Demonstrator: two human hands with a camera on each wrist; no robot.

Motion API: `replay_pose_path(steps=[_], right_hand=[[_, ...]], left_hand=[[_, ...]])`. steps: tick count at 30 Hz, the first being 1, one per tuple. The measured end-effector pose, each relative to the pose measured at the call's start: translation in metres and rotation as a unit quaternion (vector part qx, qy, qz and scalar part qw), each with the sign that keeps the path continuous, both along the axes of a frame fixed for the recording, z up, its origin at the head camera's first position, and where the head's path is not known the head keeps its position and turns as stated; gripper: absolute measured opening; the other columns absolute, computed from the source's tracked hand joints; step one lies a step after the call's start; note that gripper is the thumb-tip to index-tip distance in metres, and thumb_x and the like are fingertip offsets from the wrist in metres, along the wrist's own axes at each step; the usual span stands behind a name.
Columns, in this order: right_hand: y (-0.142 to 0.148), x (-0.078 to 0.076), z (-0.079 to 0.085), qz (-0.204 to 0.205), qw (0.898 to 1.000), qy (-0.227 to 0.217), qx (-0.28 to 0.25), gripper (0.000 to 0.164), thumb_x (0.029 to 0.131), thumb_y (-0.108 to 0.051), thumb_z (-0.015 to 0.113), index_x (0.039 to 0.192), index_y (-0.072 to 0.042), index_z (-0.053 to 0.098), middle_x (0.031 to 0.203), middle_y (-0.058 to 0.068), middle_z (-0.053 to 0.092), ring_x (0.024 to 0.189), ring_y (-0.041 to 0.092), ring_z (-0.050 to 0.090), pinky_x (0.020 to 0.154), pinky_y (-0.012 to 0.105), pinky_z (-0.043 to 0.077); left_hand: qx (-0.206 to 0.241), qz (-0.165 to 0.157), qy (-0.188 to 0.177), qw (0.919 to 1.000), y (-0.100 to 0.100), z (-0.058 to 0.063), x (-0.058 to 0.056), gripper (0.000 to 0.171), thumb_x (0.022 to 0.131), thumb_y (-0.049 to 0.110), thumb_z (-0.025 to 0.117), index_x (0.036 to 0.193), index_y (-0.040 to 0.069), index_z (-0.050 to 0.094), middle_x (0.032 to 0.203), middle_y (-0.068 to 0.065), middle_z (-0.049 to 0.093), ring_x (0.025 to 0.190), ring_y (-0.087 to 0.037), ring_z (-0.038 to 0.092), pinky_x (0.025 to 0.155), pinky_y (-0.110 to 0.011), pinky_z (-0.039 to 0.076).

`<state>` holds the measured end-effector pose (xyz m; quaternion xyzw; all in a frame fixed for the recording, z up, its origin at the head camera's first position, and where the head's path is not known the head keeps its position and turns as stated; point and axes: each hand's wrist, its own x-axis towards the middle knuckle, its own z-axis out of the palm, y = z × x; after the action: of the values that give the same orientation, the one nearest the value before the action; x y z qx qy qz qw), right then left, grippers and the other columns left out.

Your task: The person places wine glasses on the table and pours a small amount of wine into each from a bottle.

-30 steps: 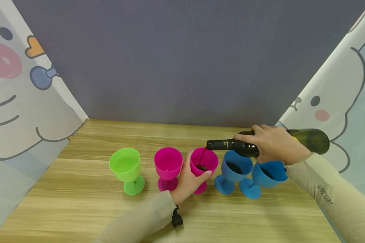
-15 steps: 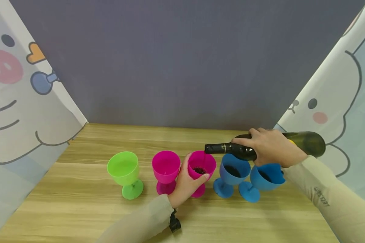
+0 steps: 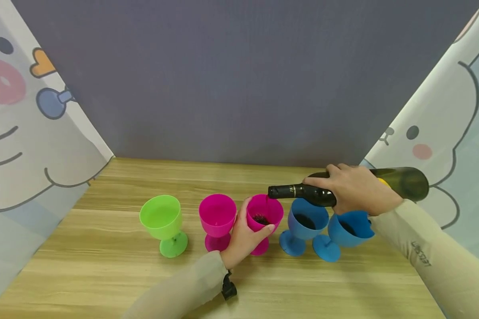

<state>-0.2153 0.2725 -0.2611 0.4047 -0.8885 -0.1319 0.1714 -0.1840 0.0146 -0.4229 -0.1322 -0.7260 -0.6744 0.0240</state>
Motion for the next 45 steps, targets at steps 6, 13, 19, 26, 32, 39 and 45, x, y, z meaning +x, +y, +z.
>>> replay_pose_path(steps=[6,13,19,26,32,39,45], right_hand=[[-0.0004,-0.0005,0.0001,0.004,1.0,0.001,0.013,0.083,0.047,-0.028,0.094,0.122,-0.027,0.057,0.077,0.008,0.054,0.062,0.021,0.051,0.046,0.036,0.05],[-0.0015,-0.0014,0.0004,0.006,1.0,0.009,0.009,0.084,0.046,-0.03,0.094,0.122,-0.028,0.057,0.076,0.01,0.054,0.058,0.023,0.052,0.045,0.038,0.051],[-0.0034,-0.0007,0.0026,0.005,1.0,0.006,0.016,0.084,0.047,-0.031,0.094,0.122,-0.028,0.057,0.077,0.009,0.054,0.06,0.022,0.053,0.045,0.038,0.051],[-0.0049,0.0005,0.004,-0.001,1.0,-0.003,0.007,0.082,0.047,-0.029,0.093,0.121,-0.027,0.058,0.075,0.008,0.053,0.059,0.021,0.051,0.044,0.037,0.05],[-0.0053,0.0011,0.0042,-0.004,1.0,-0.015,0.003,0.081,0.047,-0.028,0.094,0.121,-0.025,0.059,0.076,0.007,0.054,0.06,0.021,0.052,0.044,0.036,0.051],[-0.0056,0.0033,0.0065,-0.014,1.0,-0.014,0.006,0.082,0.047,-0.028,0.093,0.121,-0.027,0.058,0.075,0.008,0.053,0.059,0.021,0.052,0.043,0.037,0.051],[-0.0061,0.0059,0.0095,-0.027,0.999,-0.025,0.014,0.084,0.047,-0.027,0.094,0.122,-0.027,0.057,0.076,0.008,0.053,0.06,0.021,0.052,0.045,0.037,0.052]], left_hand=[[0.002,-0.004,-0.003,1.0,0.0,0.0,0.0013,0.084,0.08,0.025,0.075,0.148,0.013,0.027,0.136,-0.008,0.045,0.122,-0.028,0.045,0.091,-0.045,0.049],[-0.003,0.001,-0.001,1.0,-0.0002,-0.0013,-0.0001,0.084,0.08,0.026,0.076,0.148,0.014,0.027,0.137,-0.007,0.044,0.122,-0.028,0.044,0.091,-0.045,0.049],[0.0,-0.001,-0.005,1.0,-0.0016,-0.002,0.0002,0.085,0.08,0.026,0.076,0.148,0.014,0.027,0.137,-0.007,0.044,0.123,-0.029,0.044,0.09,-0.046,0.05],[0.002,-0.003,-0.005,1.0,-0.0022,-0.0009,0.0009,0.084,0.081,0.025,0.075,0.148,0.014,0.026,0.138,-0.007,0.043,0.123,-0.028,0.043,0.091,-0.045,0.05],[0.001,-0.01,-0.004,0.9999,-0.003,0.0013,0.0006,0.083,0.081,0.024,0.075,0.148,0.014,0.026,0.139,-0.007,0.042,0.123,-0.027,0.043,0.091,-0.044,0.049],[0.002,-0.01,-0.009,0.9999,-0.0023,0.004,0.0004,0.085,0.081,0.025,0.075,0.149,0.014,0.025,0.138,-0.008,0.043,0.122,-0.028,0.045,0.09,-0.045,0.049],[0.003,-0.01,-0.01,0.9999,-0.0026,0.0037,0.001,0.085,0.081,0.025,0.075,0.149,0.014,0.025,0.138,-0.008,0.043,0.122,-0.028,0.044,0.091,-0.046,0.049]])
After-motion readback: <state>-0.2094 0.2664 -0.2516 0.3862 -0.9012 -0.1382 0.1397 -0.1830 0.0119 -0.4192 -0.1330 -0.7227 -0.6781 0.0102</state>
